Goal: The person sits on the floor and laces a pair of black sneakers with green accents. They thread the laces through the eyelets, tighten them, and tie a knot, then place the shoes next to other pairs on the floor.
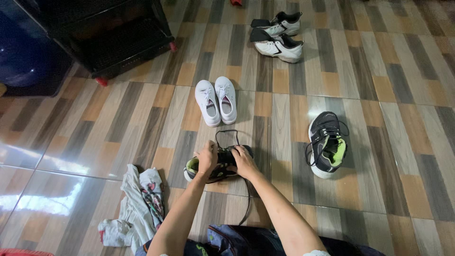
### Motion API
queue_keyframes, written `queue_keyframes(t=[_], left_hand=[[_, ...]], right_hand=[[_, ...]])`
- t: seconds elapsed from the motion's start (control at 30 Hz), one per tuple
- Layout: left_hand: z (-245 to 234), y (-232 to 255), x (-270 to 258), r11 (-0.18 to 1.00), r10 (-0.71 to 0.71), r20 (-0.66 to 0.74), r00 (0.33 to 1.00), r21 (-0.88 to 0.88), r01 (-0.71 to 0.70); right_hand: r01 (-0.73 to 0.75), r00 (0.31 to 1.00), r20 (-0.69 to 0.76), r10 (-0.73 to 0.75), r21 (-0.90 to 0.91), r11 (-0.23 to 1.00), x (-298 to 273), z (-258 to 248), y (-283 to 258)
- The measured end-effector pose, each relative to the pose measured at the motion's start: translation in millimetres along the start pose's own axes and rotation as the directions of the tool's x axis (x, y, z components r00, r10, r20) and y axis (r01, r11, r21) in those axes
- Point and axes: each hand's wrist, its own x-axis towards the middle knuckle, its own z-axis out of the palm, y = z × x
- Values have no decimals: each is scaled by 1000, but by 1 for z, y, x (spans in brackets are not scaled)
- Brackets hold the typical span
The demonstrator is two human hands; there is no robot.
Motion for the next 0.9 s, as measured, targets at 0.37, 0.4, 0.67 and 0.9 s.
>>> queue_keyframes(t=[0.37,0.4,0.67,0.9], left_hand=[[22,-34,21,955,-206,-23,978,-225,195],[21,-34,24,936,-236,15,972,-264,232],[12,-25,23,976,-195,56,979,-93,199],[8,-25,20,967,-156,67,985,-192,166]], right_hand=[[-19,1000,-7,19,1,1000,0,3,-2],[-9,1000,-24,10,41,999,0,6,1],[149,968,-210,-137,40,988,15,51,14],[4,992,-127,27,235,972,26,69,31]])
